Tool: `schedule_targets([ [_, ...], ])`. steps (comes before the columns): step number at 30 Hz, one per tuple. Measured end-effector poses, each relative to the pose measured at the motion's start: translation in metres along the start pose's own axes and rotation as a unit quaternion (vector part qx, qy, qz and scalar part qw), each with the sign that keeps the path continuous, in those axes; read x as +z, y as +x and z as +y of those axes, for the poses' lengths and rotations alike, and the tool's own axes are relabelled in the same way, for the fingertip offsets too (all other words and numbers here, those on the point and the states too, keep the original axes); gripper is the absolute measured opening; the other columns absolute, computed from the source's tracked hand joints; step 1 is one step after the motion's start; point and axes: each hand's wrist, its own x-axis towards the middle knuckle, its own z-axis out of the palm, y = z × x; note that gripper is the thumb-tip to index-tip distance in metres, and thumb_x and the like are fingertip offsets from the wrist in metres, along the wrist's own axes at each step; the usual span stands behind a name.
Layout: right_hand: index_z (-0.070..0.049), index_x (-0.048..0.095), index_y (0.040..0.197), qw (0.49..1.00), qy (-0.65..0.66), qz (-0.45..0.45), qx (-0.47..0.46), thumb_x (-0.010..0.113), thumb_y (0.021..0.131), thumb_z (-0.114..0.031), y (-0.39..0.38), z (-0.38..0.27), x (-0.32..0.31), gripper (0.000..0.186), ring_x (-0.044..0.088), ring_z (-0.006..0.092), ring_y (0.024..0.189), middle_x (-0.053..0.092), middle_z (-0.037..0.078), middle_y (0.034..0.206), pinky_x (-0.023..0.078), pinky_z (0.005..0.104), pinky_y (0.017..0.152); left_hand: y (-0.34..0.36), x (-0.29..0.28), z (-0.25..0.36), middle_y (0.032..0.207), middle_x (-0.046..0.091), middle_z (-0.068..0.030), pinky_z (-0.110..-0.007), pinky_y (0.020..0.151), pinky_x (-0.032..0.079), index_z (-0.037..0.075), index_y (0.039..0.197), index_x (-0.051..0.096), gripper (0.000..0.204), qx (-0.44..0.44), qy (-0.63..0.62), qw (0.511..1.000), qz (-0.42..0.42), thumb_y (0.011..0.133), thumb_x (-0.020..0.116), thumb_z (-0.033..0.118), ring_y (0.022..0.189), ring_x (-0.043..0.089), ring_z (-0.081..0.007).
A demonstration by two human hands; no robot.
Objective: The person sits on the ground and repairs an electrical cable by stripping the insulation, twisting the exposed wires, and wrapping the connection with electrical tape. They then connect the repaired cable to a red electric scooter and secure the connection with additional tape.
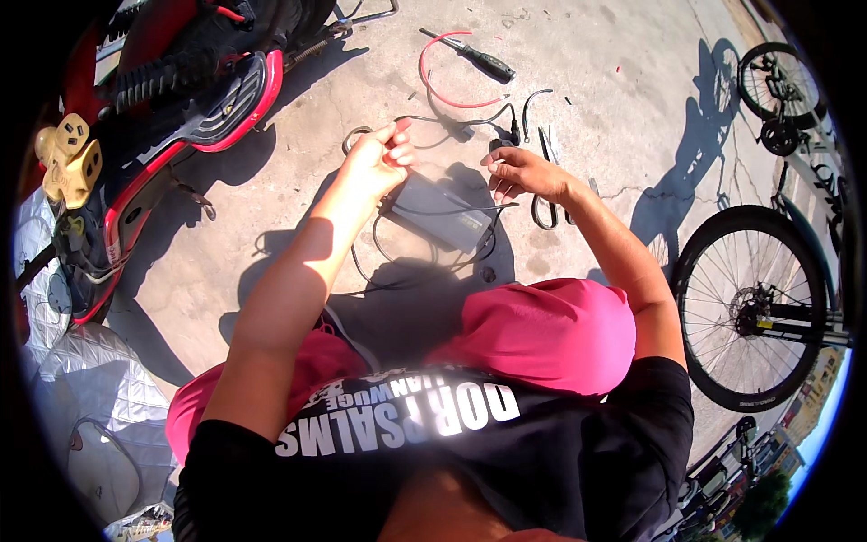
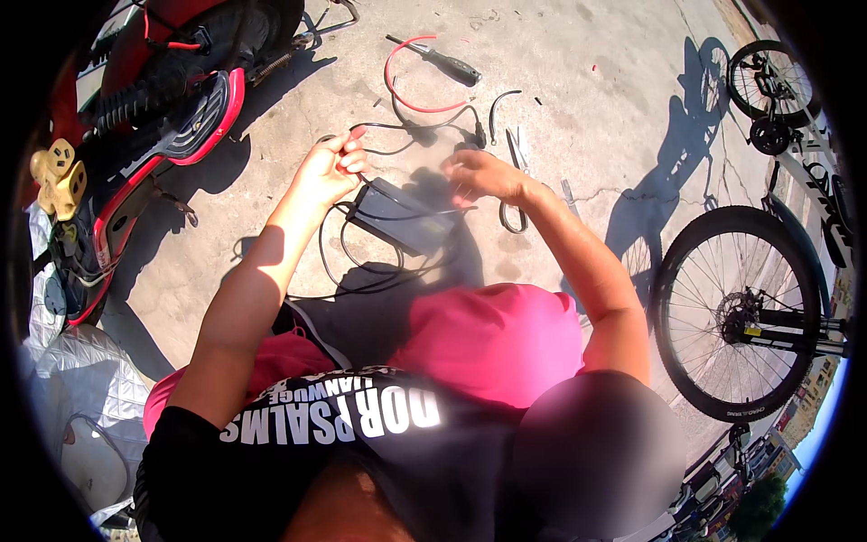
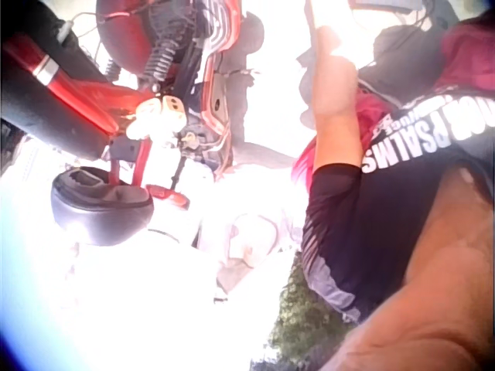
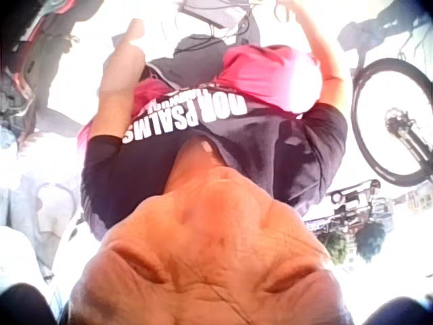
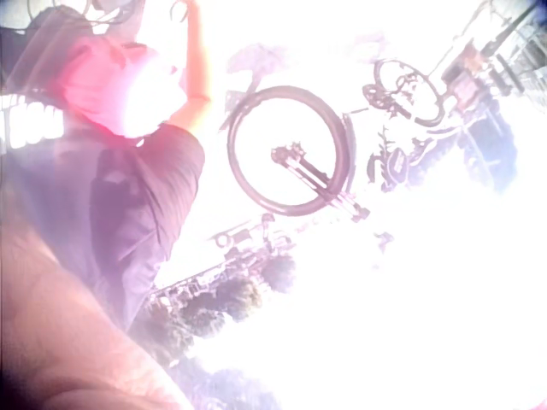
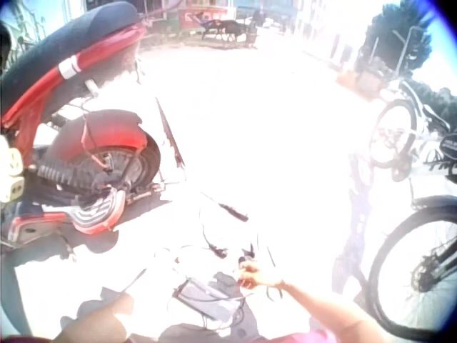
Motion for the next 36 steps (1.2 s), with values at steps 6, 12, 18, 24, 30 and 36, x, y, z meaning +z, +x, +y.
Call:
schedule_targets([
  [6,0.005,0.025,0.136,0.876,0.439,0.188,-0.067,0.034,0.095,-0.01,0.089,0.01,-0.032,0.044,0.06,0.035,0.103,0.051,0.028,0.116,0.054,0.0467,0.088,-0.014,-0.015,-0.017,0.069,0.042,0.0003,-0.025,0.049,0.032,0.003,0.116,0.05,0.023,-0.001,0.043,0.998,-0.05,0.097,0.048,0.017,0.052,0.035,-0.0099],
  [12,0.009,0.045,0.114,0.731,0.636,0.118,-0.217,0.04,0.102,-0.027,0.049,-0.073,-0.079,0.039,0.056,0.0208,0.072,0.057,0.013,0.084,0.053,0.0342,0.073,-0.011,-0.058,0.002,0.083,0.062,-0.0061,-0.031,0.066,0.049,0.003,0.112,0.059,0.027,-0.025,0.203,0.97,-0.132,0.092,0.058,0.022,0.07,0.06,-0.0176],
  [18,-0.004,0.051,0.123,0.914,0.29,0.079,-0.274,0.046,0.1,-0.038,-0.035,-0.218,0.006,0.041,0.021,0.0054,0.05,0.028,-0.005,0.062,0.019,0.0207,0.043,-0.059,0.023,0.067,0.095,0.062,-0.0094,-0.029,0.074,0.052,-0.003,0.109,0.056,0.023,0.475,0.601,0.638,0.081,0.09,0.059,0.009,0.083,0.062,-0.0191],
  [24,-0.001,0.052,0.109,0.952,0.119,-0.181,-0.215,0.051,0.097,-0.027,-0.015,-0.263,0.042,0.028,0.032,0.0045,0.054,0.049,0.0,0.07,0.028,0.0183,0.043,-0.089,0.074,0.155,0.132,0.042,-0.0136,-0.032,0.089,0.049,0.004,0.133,0.043,0.064,0.683,0.577,0.43,0.123,0.074,0.066,-0.006,0.113,0.052,-0.0252],
  [30,-0.007,0.052,0.105,0.93,0.199,-0.207,-0.231,0.064,0.089,-0.012,0.036,-0.257,0.089,0.021,0.046,0.0102,0.062,0.061,0.014,0.101,0.038,0.022,0.053,-0.088,0.074,0.192,0.118,0.052,-0.0049,-0.025,0.087,0.047,0.001,0.11,0.06,0.033,0.587,0.561,0.575,-0.094,0.079,0.066,-0.007,0.11,0.051,-0.013],
  [36,-0.008,0.048,0.122,0.909,0.242,-0.086,-0.329,0.062,0.086,-0.009,0.046,-0.219,0.138,0.038,0.045,0.0098,0.063,0.057,0.005,0.088,0.036,0.0215,0.054,-0.126,0.094,0.153,0.084,0.06,-0.0011,-0.02,0.064,0.045,-0.001,0.102,0.061,0.025,0.454,0.508,0.729,-0.068,0.084,0.072,0.013,0.067,0.055,-0.0077],
])
